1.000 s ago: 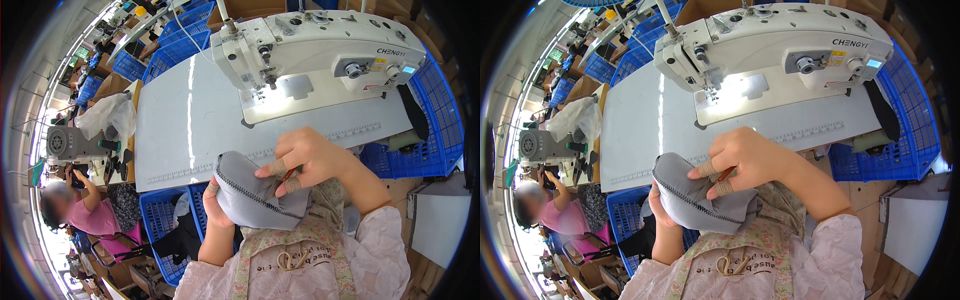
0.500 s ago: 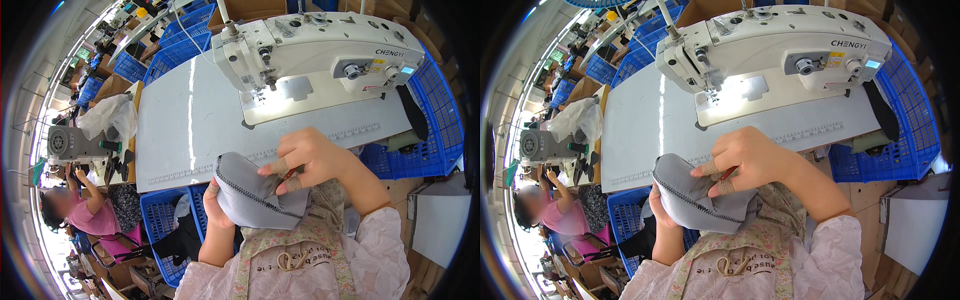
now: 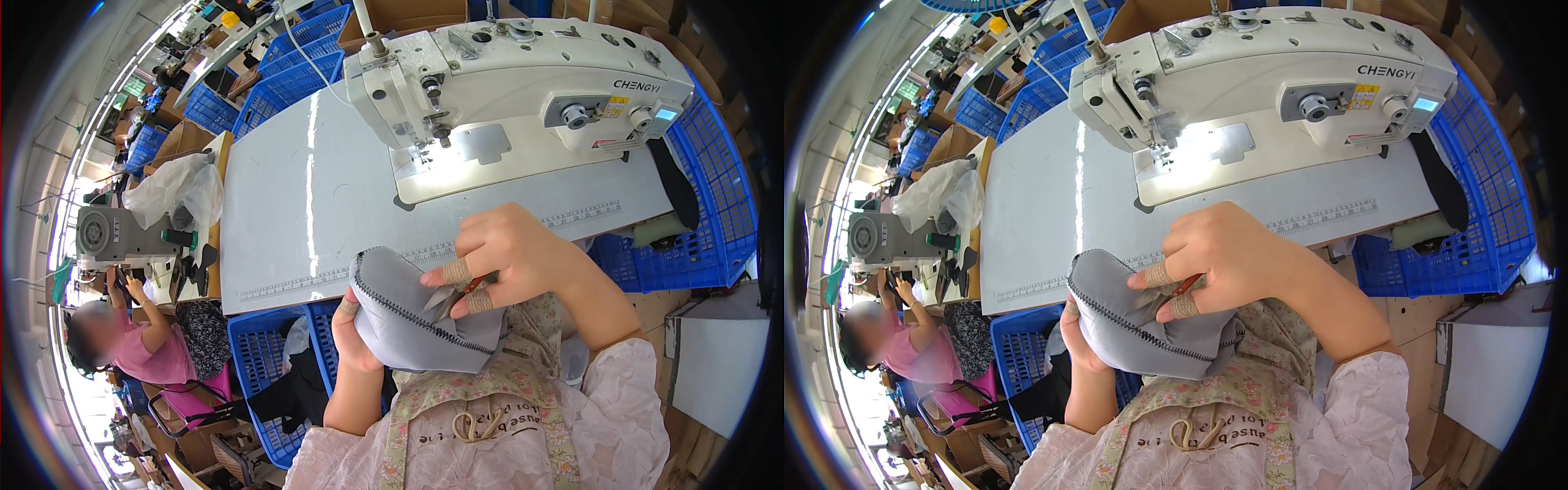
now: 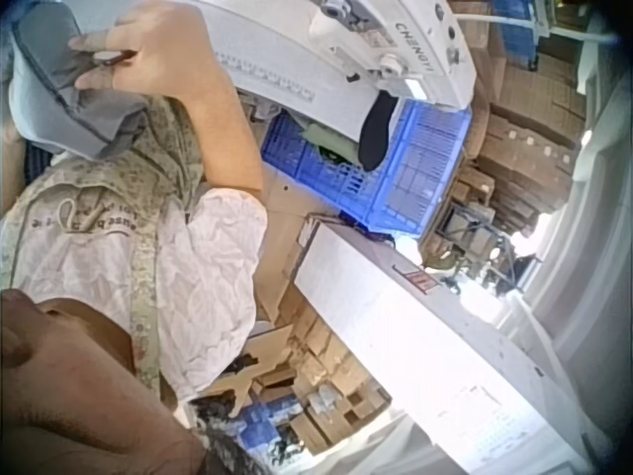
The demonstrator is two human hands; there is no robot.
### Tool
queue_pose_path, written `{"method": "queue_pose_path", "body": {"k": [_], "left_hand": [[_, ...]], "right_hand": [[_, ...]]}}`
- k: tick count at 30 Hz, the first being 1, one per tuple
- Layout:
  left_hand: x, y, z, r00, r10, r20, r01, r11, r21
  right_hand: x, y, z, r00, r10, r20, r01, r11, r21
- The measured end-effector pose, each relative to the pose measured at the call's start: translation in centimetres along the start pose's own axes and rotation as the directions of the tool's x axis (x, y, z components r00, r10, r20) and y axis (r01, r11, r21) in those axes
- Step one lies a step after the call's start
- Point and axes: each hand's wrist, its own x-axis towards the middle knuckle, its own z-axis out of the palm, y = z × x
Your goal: The person sews fabric pieces together using a sewing machine, trims excess thread from the sewn piece using thread snips, drops it into a basket, and sews another set of fabric pieces together on the machine.
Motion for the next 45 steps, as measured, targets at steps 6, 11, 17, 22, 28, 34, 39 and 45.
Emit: {"method": "queue_pose_path", "body": {"k": [6,11,17,22,28,34,39,45], "left_hand": [[0.1,0.0,-0.2,1.000,-0.017,0.011,0.017,1.000,-0.013],[0.1,0.0,-0.3,0.999,-0.030,0.011,0.031,0.999,-0.040],[0.2,0.0,-0.5,0.999,-0.041,-0.009,0.041,0.999,-0.015],[0.2,0.4,-1.4,0.998,-0.056,-0.037,0.054,0.997,-0.062],[0.3,0.1,-0.3,0.998,-0.053,-0.034,0.052,0.998,-0.040],[0.2,0.2,-0.6,0.996,-0.066,-0.058,0.064,0.997,-0.039],[0.3,0.4,-0.8,0.995,-0.055,-0.088,0.056,0.998,0.012],[0.1,0.6,-0.3,0.994,-0.023,-0.110,0.030,0.998,0.063]], "right_hand": [[0.1,0.1,0.2,1.000,-0.011,0.000,0.011,1.000,0.004],[0.1,0.2,0.5,1.000,0.002,-0.005,-0.002,0.997,0.075],[-0.2,0.7,1.6,0.999,0.026,-0.045,-0.017,0.983,0.184],[-0.2,0.6,2.0,0.994,-0.013,-0.106,0.030,0.988,0.154],[-0.5,0.5,2.4,0.987,0.034,-0.158,-0.005,0.983,0.183],[-0.3,-0.1,2.0,0.986,0.079,-0.145,-0.055,0.985,0.165],[-0.4,-0.2,1.9,0.981,0.123,-0.150,-0.098,0.981,0.165],[-0.6,-0.3,1.1,0.987,0.030,-0.156,-0.026,0.999,0.028]]}}
